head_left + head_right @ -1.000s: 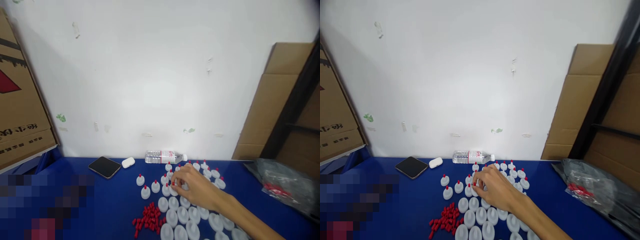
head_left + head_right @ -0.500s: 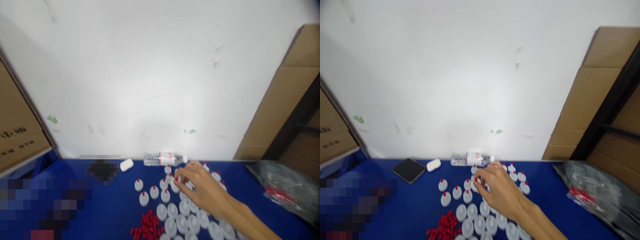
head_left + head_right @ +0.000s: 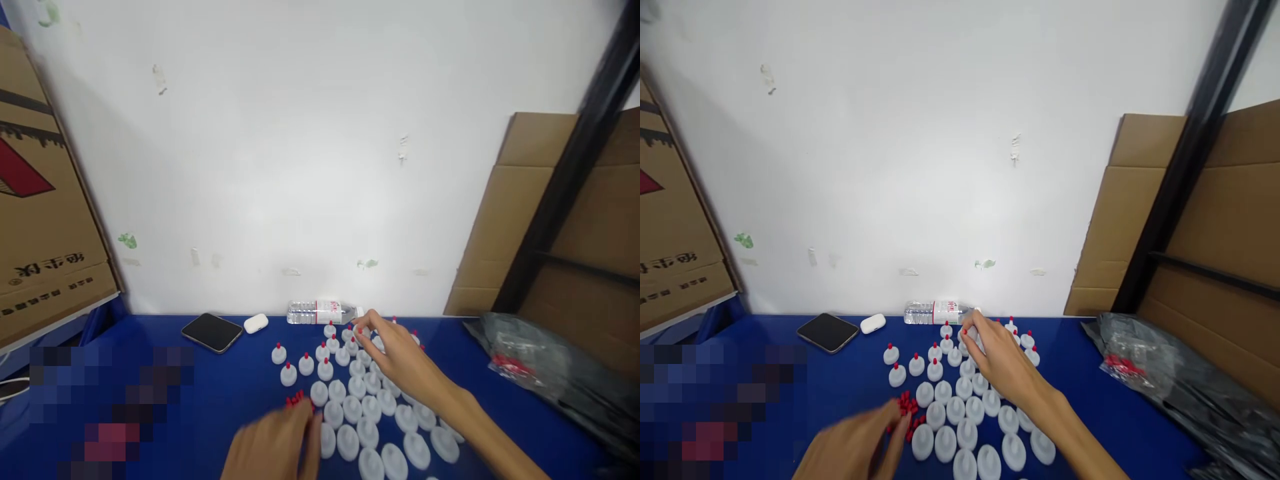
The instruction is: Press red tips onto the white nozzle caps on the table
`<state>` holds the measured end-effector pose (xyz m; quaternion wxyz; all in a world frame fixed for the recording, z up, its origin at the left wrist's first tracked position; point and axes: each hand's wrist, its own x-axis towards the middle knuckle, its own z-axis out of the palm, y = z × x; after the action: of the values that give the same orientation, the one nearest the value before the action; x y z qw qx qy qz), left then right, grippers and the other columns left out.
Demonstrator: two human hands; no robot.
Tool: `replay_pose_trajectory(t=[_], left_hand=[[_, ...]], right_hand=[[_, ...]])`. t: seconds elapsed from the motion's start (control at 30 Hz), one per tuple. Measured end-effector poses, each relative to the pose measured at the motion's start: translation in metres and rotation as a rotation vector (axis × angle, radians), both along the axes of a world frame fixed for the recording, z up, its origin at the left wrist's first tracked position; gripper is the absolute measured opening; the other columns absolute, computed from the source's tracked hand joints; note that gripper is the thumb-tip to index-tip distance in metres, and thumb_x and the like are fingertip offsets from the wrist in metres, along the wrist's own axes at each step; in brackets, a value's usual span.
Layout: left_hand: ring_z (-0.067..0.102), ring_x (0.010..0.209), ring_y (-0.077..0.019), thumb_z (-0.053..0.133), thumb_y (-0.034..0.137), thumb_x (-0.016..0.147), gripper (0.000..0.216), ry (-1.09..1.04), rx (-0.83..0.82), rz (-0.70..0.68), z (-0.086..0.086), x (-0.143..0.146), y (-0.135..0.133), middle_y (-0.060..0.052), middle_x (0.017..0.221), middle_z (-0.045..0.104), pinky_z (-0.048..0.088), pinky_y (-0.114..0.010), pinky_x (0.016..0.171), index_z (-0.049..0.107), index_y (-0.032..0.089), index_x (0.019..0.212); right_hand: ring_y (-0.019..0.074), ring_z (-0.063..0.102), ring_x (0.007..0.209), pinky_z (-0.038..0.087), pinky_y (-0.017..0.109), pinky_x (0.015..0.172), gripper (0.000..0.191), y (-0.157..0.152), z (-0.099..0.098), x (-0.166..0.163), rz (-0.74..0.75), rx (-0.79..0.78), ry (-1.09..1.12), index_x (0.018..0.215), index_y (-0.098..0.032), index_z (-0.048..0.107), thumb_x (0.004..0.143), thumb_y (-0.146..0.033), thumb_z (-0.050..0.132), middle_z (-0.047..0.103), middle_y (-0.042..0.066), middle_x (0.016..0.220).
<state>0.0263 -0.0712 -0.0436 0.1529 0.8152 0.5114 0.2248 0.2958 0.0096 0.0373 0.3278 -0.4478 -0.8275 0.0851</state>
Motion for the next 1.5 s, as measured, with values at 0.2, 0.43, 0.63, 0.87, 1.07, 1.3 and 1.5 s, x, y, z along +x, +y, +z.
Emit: replay_pose_trajectory(t=[0.2,0.43,0.63,0.87,1.07,1.3,1.5], left_hand=[[0.068,0.072,-0.0219,0.053,0.024,0.101,0.028,0.231,0.017,0.001,0.072,0.011,0.061,-0.006,0.077,0.074,0.036,-0.029,0.063,0.068,0.021,0.078],[0.061,0.066,-0.0210,0.051,0.030,0.102,0.031,0.209,0.040,-0.079,0.065,-0.023,0.071,-0.003,0.068,0.069,0.031,-0.029,0.061,0.075,0.022,0.085],[0.055,0.060,-0.0185,0.055,0.033,0.099,0.027,0.140,-0.005,-0.086,0.061,-0.022,0.067,0.002,0.059,0.059,0.031,-0.028,0.059,0.079,0.024,0.090],[0.058,0.065,-0.0178,0.061,0.028,0.097,0.021,0.126,-0.042,-0.130,0.050,-0.019,0.066,0.001,0.069,0.067,0.032,-0.026,0.060,0.082,0.028,0.092],[0.059,0.065,-0.0173,0.062,0.028,0.098,0.021,0.120,-0.058,-0.139,0.046,-0.017,0.067,0.001,0.069,0.067,0.031,-0.025,0.060,0.082,0.030,0.095],[0.050,0.056,-0.0147,0.065,0.030,0.097,0.017,0.108,-0.083,-0.124,0.044,-0.014,0.070,0.005,0.058,0.053,0.029,-0.024,0.057,0.081,0.027,0.091],[0.046,0.055,-0.0122,0.074,0.031,0.092,0.011,0.064,-0.106,-0.119,0.043,-0.016,0.072,0.007,0.056,0.048,0.027,-0.023,0.055,0.079,0.025,0.084]], right_hand=[[0.0257,0.068,0.107,0.052,0.042,0.093,0.003,-0.007,-0.002,-0.013,0.016,0.075,0.042,0.102,-0.027,0.060,0.101,-0.029,0.059,0.071,0.003,0.107],[0.0227,0.071,0.095,0.055,0.036,0.082,0.009,-0.012,-0.011,-0.015,0.017,0.131,0.013,0.108,-0.028,0.061,0.101,-0.022,0.058,0.071,0.003,0.111],[0.0205,0.070,0.080,0.056,0.032,0.070,0.010,-0.007,-0.024,-0.005,-0.002,0.156,-0.029,0.108,-0.027,0.059,0.103,-0.021,0.052,0.071,0.003,0.105],[0.0194,0.072,0.085,0.059,0.032,0.073,0.018,-0.009,-0.029,-0.009,0.018,0.163,-0.041,0.110,-0.026,0.059,0.104,-0.017,0.046,0.067,0.007,0.121],[0.0206,0.073,0.094,0.060,0.032,0.077,0.027,-0.012,-0.039,-0.017,0.062,0.158,-0.081,0.113,-0.027,0.062,0.104,-0.012,0.042,0.067,0.007,0.124],[0.0213,0.072,0.094,0.059,0.035,0.080,0.024,-0.018,-0.041,-0.023,0.077,0.162,-0.120,0.117,-0.027,0.062,0.103,-0.013,0.050,0.071,0.004,0.112],[0.0257,0.073,0.094,0.059,0.041,0.080,0.026,-0.018,-0.046,-0.024,0.059,0.170,-0.185,0.120,-0.028,0.062,0.099,-0.014,0.058,0.070,0.006,0.119]])
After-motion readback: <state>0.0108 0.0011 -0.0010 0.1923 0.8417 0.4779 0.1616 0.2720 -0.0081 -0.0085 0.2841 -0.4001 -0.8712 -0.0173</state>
